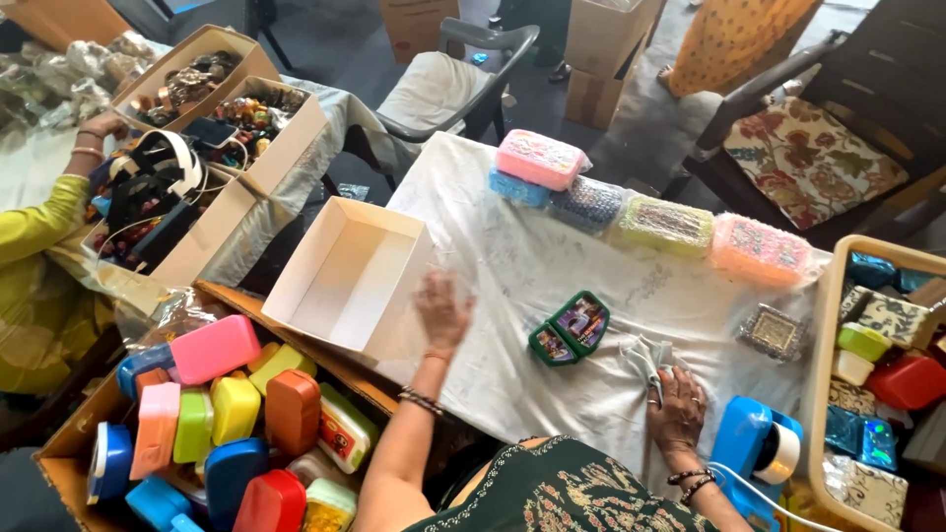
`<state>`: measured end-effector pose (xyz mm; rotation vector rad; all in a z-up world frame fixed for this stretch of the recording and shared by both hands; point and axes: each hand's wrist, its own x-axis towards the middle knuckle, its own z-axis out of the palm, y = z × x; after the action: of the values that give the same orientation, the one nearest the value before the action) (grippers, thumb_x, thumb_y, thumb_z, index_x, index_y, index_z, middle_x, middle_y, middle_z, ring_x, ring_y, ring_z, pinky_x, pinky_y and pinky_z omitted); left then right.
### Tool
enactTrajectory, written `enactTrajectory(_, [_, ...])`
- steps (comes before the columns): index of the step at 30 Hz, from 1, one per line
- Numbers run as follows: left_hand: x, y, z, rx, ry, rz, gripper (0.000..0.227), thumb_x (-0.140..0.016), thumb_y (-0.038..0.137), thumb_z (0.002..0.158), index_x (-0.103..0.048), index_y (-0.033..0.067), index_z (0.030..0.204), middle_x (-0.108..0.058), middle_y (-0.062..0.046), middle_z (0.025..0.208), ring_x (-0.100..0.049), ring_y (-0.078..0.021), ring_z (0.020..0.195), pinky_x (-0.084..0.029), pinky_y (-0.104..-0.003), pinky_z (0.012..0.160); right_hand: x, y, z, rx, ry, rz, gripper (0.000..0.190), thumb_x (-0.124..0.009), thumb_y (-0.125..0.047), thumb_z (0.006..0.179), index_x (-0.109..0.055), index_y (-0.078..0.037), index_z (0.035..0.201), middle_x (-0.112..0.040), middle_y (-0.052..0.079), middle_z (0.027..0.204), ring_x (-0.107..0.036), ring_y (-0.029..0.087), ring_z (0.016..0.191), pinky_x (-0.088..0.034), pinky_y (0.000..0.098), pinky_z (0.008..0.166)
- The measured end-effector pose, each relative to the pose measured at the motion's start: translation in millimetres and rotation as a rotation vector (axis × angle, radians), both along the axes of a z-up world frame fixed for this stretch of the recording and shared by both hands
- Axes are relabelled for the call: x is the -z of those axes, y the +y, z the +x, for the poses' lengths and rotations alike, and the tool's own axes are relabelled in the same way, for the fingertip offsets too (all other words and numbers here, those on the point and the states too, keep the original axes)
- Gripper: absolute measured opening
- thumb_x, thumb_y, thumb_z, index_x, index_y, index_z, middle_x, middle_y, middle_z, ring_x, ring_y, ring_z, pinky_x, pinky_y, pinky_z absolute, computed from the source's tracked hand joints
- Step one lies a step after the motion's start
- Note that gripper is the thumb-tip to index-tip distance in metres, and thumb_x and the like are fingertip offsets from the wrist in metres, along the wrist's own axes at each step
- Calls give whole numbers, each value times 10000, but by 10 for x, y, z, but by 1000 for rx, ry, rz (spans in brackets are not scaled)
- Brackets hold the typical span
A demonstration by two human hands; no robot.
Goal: Wrapping a green container in bubble wrap and securing it for shipment.
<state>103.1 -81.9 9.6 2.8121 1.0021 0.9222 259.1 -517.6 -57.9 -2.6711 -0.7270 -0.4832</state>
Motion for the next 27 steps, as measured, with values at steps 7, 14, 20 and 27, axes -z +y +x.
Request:
enactTrajectory(7, [110, -1501, 752, 406, 309, -391, 1258, -770, 811, 624, -262, 174, 1582, -252, -287, 1596, -206, -475, 1501, -245, -777, 1048, -50, 33, -25, 23, -13, -2, 346, -667, -341, 934, -695, -190, 1244, -612, 62, 1426, -519, 269, 1419, -339, 441, 1236])
enactTrajectory(14, [456, -1532, 514, 582, 353, -366, 1059, -848, 498, 716, -337, 224, 1603, -392, -202, 1589, -425, -385, 1429, -438, -541, 1069, -70, 16, -9, 1, 1, 11, 347, -685, -334, 913, -698, -196, 1231, -615, 65, 1400, -521, 273, 1397, -339, 440, 1218])
enactTrajectory(20, [241, -1535, 91, 775, 232, -379, 1259, -929, 585, 572, -299, 120, 1558, -366, -251, 1533, -370, -422, 1410, -350, -545, 1110, -52, 11, -11, -24, 6, 44, 339, -690, -317, 920, -697, -181, 1230, -614, 72, 1406, -519, 280, 1397, -338, 442, 1216])
enactTrajectory(27, [382, -1625, -25, 599, 168, -471, 1234, -915, 575, 620, -298, 52, 1553, -448, -178, 1456, -456, -382, 1336, -387, -458, 1150, 34, 182, 131, -34, 152, 241, 276, -613, -231, 1014, -672, -90, 1244, -655, 121, 1345, -612, 314, 1273, -462, 454, 1105])
